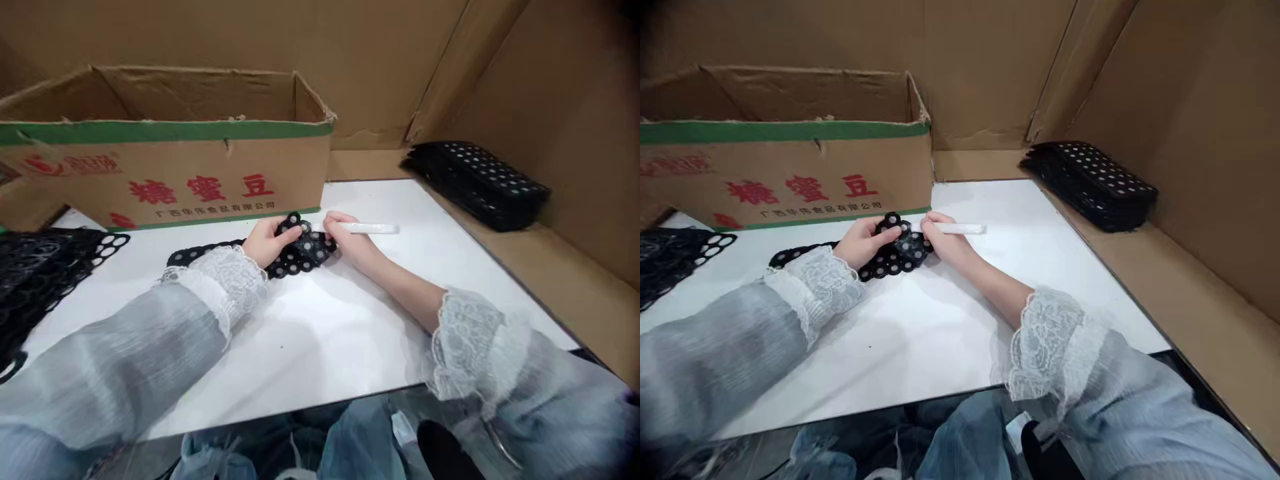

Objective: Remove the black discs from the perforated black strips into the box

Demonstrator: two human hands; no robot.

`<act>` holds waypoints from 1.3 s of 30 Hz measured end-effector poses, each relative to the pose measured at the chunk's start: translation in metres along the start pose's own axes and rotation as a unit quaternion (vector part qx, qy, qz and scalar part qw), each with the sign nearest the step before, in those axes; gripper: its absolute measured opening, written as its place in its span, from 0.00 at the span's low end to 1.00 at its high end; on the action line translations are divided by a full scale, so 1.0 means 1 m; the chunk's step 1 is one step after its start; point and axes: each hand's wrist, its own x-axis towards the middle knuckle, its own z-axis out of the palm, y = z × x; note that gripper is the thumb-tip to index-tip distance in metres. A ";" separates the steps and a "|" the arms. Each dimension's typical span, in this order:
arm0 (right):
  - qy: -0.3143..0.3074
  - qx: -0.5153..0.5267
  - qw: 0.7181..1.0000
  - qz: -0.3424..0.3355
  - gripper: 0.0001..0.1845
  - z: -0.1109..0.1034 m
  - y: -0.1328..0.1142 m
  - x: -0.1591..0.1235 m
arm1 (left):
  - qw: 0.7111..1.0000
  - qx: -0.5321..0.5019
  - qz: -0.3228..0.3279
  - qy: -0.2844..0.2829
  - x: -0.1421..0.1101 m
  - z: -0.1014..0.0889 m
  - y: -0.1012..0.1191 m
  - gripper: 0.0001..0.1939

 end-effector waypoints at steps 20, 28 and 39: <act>0.035 0.031 0.997 -0.058 0.17 -0.011 0.005 0.008 | 0.990 0.113 0.054 0.065 -0.001 0.007 -0.005 0.14; 0.153 -0.171 0.964 -0.134 0.12 -0.023 -0.005 0.001 | 0.990 0.121 0.065 0.033 0.003 0.004 -0.010 0.15; 0.203 -0.193 0.932 -0.230 0.15 -0.039 -0.006 0.008 | 0.987 0.143 0.060 0.041 0.001 0.003 -0.008 0.16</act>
